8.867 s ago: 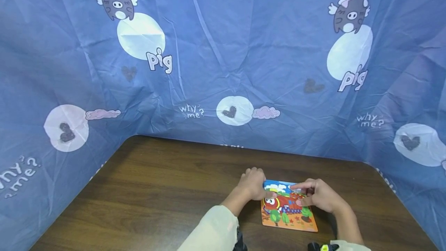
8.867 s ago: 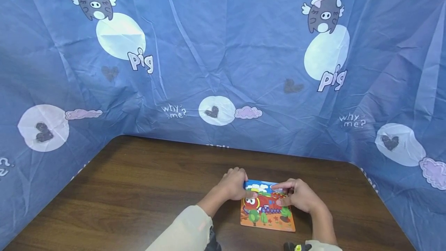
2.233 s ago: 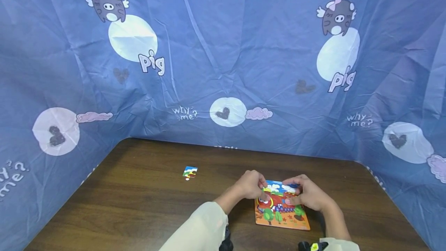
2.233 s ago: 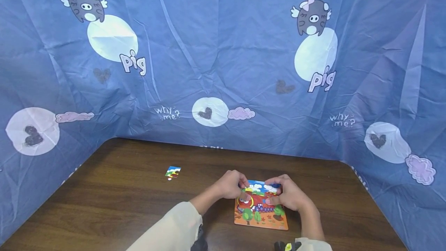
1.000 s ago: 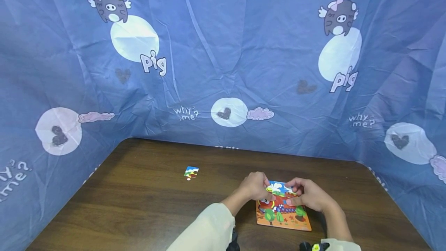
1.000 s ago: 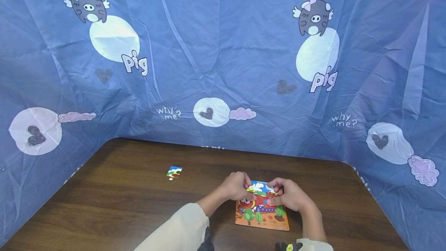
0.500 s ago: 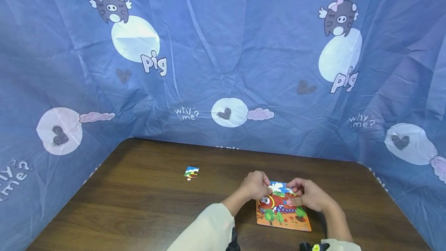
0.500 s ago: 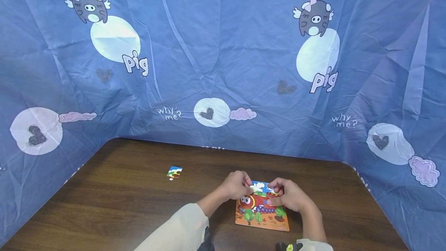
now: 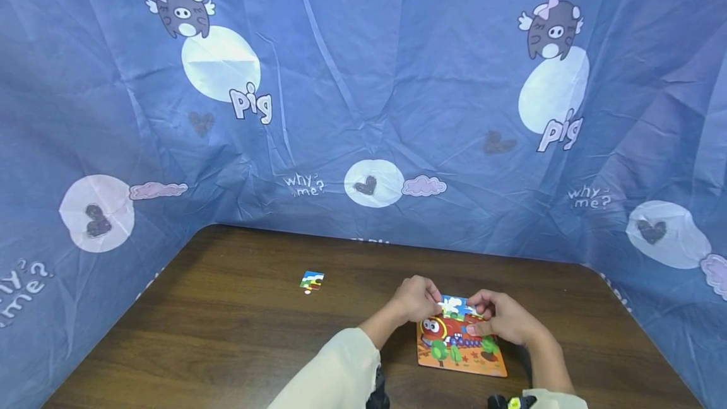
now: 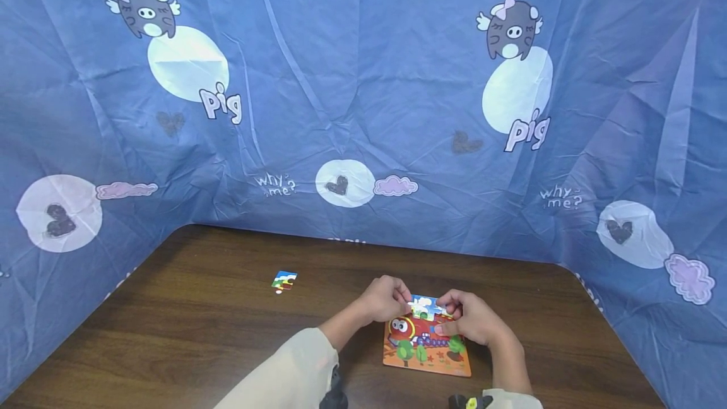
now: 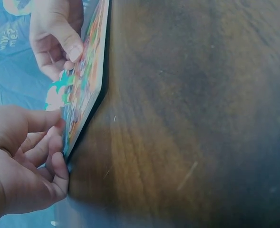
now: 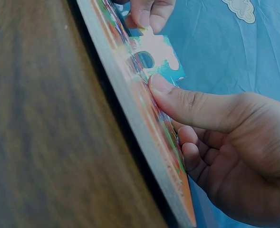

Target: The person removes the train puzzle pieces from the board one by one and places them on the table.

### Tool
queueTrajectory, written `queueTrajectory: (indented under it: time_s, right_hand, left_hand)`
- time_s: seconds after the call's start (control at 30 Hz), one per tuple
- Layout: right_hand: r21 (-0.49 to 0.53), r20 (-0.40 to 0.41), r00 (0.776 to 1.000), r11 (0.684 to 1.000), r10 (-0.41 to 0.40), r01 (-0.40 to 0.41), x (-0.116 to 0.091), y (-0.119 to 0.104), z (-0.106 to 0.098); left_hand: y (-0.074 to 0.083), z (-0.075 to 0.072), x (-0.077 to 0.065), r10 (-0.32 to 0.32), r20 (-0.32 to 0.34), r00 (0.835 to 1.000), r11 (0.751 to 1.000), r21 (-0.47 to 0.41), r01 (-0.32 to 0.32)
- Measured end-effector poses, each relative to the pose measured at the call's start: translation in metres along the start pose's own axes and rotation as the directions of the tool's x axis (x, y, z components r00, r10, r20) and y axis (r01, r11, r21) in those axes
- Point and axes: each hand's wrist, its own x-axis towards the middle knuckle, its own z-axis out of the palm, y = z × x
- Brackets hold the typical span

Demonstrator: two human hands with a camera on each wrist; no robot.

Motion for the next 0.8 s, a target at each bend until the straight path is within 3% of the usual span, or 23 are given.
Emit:
queueTrajectory:
  time_s: [0.17,0.33,0.8]
  right_hand:
    - [-0.004,0.000,1.000,1.000,-0.005,0.005,-0.0001,0.0009,-0.0001]
    - [0.001,0.000,1.000,1.000,0.007,-0.007,-0.0002,0.0008,0.0000]
    - [0.017,0.015,1.000,1.000,0.003,-0.003,-0.0004,0.0003,0.0020]
  left_hand:
    - [0.0005,0.0000,0.0017,0.007,0.015,1.000,1.000,-0.030,-0.006]
    - [0.0007,0.0011,0.0036,-0.025,0.033,0.999,0.998,-0.053,0.026]
    - [-0.0015,0.0014,0.0023,-0.048,0.004,0.999,0.999,-0.010,0.049]
